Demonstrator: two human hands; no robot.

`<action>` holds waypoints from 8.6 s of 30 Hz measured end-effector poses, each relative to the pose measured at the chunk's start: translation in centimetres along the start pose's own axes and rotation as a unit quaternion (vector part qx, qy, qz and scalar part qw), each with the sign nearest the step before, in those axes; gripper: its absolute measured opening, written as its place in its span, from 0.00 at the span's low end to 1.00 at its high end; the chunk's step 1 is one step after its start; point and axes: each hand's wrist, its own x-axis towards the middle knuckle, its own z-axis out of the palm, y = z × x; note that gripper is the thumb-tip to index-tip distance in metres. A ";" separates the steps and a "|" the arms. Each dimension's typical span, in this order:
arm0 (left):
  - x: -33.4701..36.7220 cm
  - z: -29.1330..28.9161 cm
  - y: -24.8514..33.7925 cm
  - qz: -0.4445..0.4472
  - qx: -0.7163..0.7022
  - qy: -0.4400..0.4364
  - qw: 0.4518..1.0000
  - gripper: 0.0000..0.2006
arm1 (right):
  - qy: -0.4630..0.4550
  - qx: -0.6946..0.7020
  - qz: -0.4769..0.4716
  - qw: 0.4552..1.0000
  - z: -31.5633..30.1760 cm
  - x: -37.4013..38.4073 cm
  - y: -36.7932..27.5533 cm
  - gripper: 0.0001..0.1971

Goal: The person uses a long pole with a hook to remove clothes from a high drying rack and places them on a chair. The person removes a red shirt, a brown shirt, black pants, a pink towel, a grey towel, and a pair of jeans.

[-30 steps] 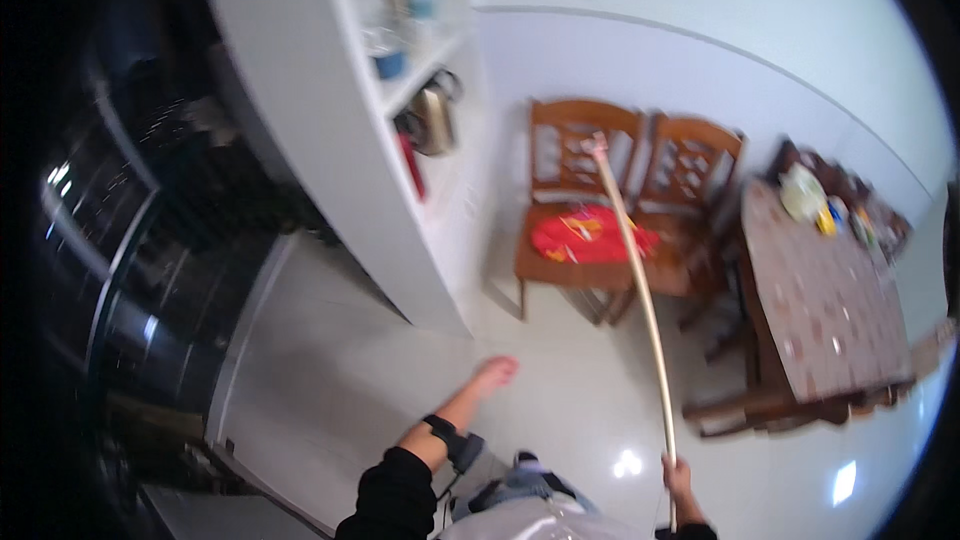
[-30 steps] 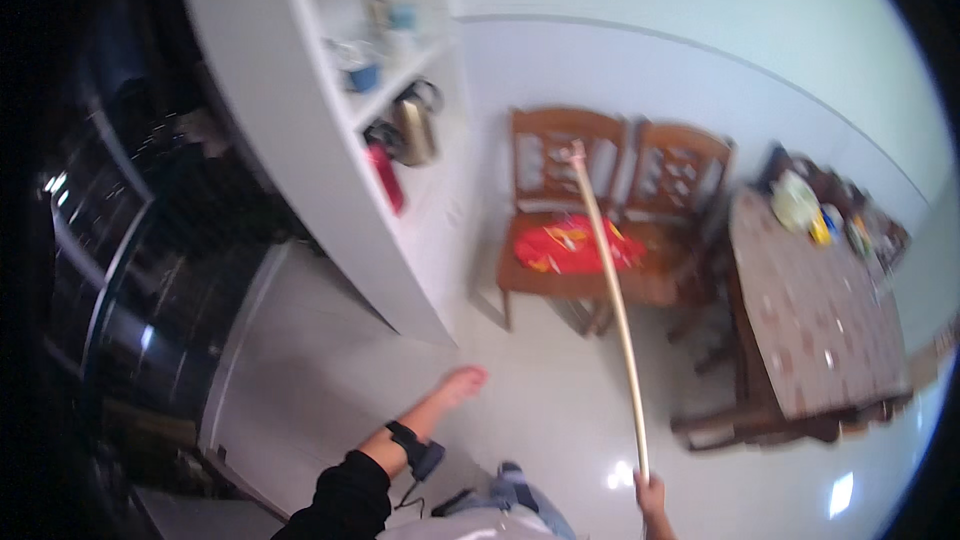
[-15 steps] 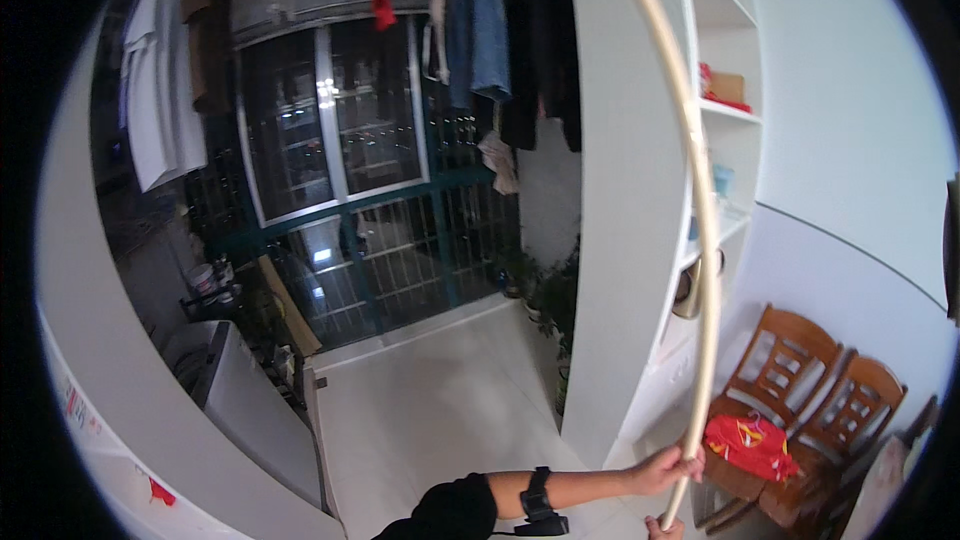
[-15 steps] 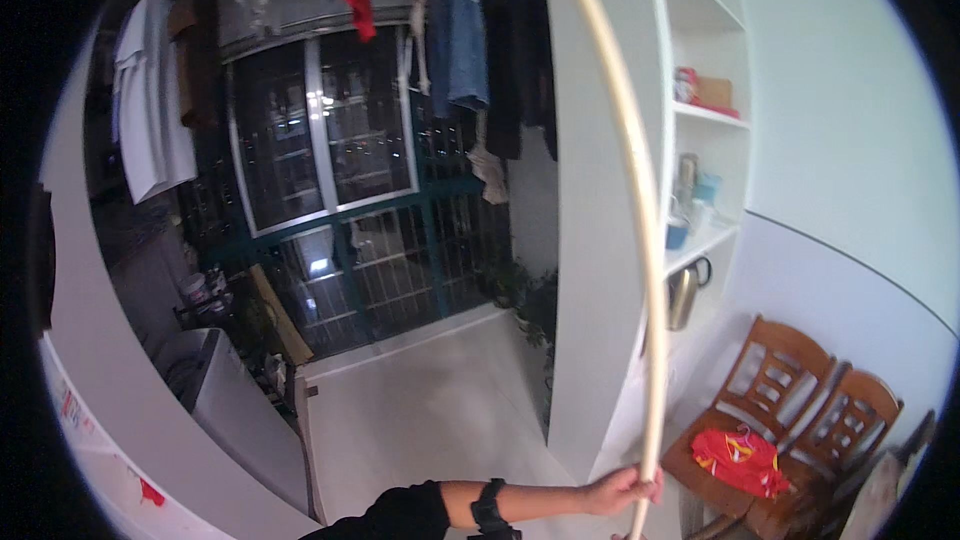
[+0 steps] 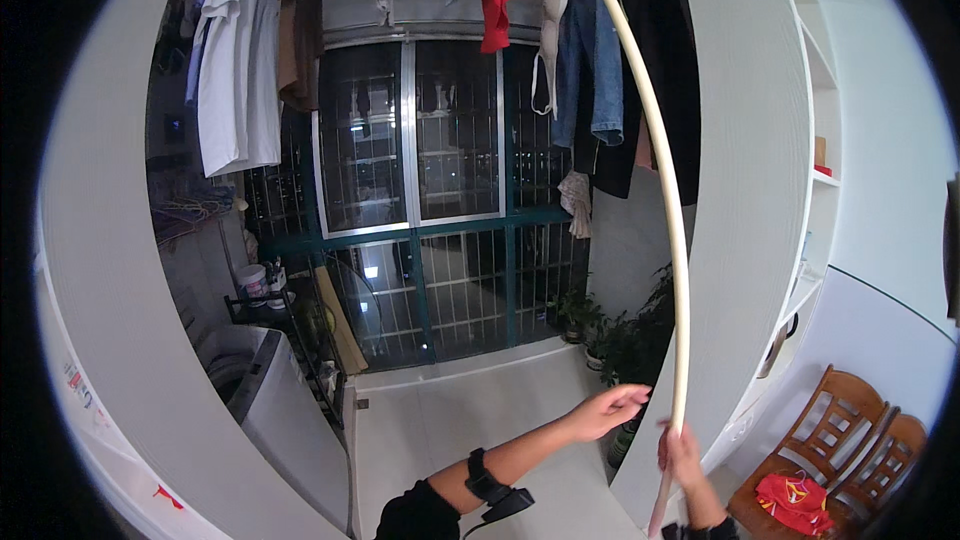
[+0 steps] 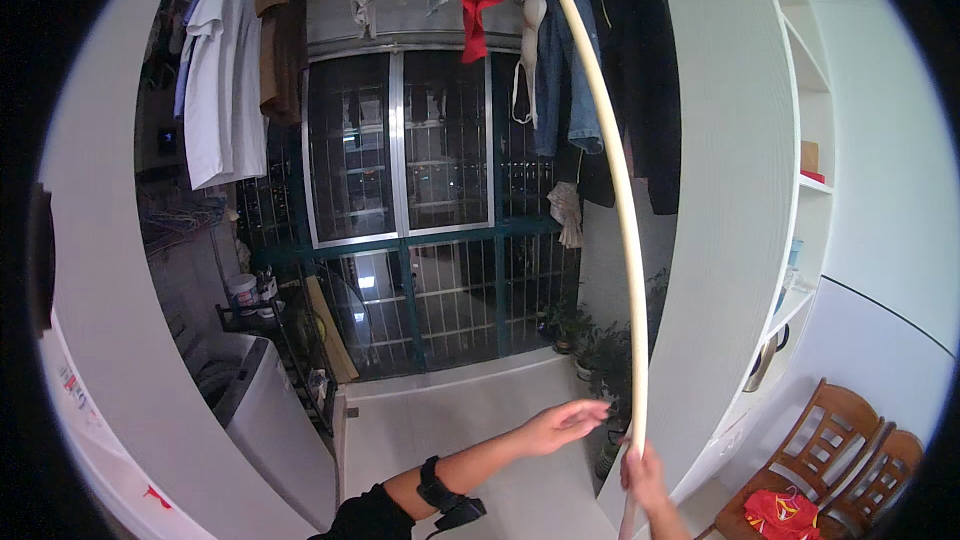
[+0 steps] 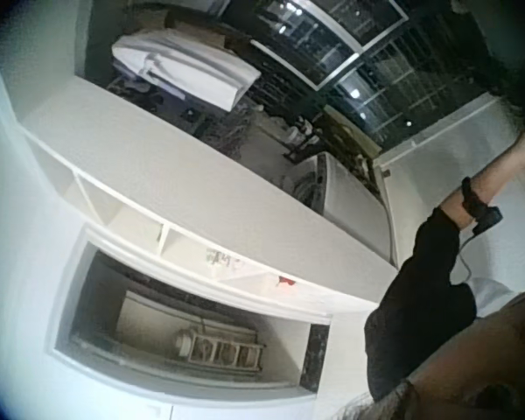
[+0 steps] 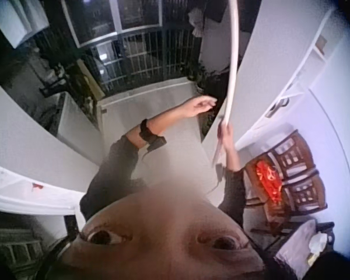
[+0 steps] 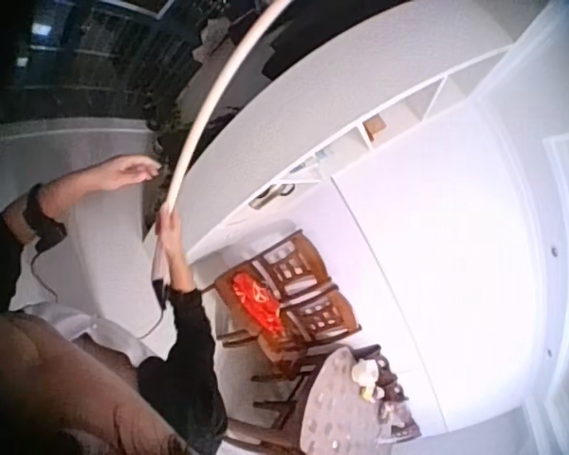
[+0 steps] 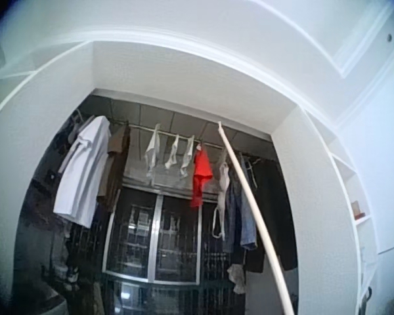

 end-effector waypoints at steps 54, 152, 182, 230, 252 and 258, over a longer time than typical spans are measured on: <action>-19.4 -23.3 -4.1 -0.203 -0.059 0.403 0.890 0.18 | 0.138 -0.149 0.111 0.973 9.9 13.7 14.8 0.08; -21.8 -8.7 -11.6 -0.265 -0.045 0.212 0.940 0.20 | 0.178 -0.085 0.156 0.968 -2.7 -9.3 6.5 0.13; -45.9 -13.6 -1.6 -0.135 -0.139 0.737 0.648 0.10 | -0.300 0.229 -0.073 0.923 34.5 31.8 -13.5 0.16; -28.7 -43.4 22.7 -0.114 0.344 0.797 0.482 0.60 | -0.170 -0.052 0.100 0.979 31.5 13.9 24.8 0.13; 1.4 -23.3 13.5 0.091 -0.056 0.271 0.957 0.23 | 0.324 -0.176 0.171 0.914 9.0 -12.9 10.5 0.12; 9.8 -10.5 11.0 0.159 -0.147 0.099 0.971 0.26 | 0.447 -0.234 0.203 0.839 5.4 -21.6 6.3 0.14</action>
